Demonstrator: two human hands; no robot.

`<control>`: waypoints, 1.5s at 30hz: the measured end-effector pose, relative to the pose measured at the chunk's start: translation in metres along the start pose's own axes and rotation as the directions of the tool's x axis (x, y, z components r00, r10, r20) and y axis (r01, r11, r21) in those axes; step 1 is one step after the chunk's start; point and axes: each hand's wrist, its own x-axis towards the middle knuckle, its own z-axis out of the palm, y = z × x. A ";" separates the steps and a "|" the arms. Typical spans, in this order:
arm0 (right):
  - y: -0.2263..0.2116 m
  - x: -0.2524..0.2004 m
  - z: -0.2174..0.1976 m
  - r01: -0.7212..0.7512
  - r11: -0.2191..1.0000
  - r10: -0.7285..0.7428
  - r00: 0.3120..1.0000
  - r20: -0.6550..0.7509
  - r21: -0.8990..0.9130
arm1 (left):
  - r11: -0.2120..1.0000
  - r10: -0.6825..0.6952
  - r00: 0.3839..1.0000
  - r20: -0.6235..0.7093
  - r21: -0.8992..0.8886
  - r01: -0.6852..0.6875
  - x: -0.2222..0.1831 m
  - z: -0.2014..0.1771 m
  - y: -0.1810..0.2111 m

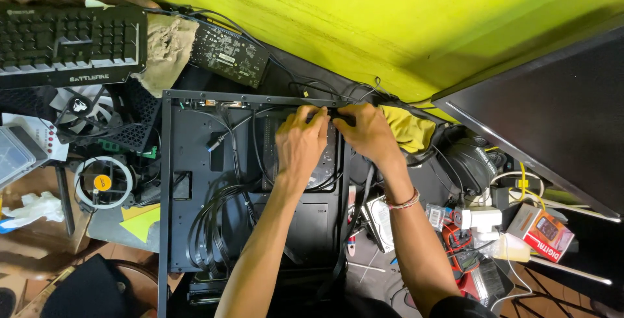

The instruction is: Routing internal cables and installing a hard drive in a PC case

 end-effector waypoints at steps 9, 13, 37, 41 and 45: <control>0.016 0.016 0.019 -0.021 0.999 0.019 0.998 -0.055 -0.042 | 0.975 -0.093 0.994 0.056 -0.196 0.102 0.004 -0.029 0.013; 0.021 0.027 0.026 -0.058 0.996 0.057 0.998 -0.024 -0.061 | 0.993 -0.038 0.998 0.054 -0.113 0.044 0.001 -0.021 0.007; 0.005 0.013 0.007 -0.022 0.993 0.013 0.997 0.077 0.113 | 0.988 -0.078 0.994 0.078 -0.130 0.087 -0.008 -0.003 -0.010; 0.025 0.020 0.027 -0.008 0.986 -0.004 0.997 -0.073 -0.167 | 0.976 -0.094 0.990 0.101 -0.185 0.111 -0.008 -0.002 -0.013; 0.029 0.008 0.030 0.079 0.994 -0.094 0.975 -0.199 -0.081 | 0.958 -0.083 0.993 0.084 -0.269 0.103 -0.009 0.002 -0.017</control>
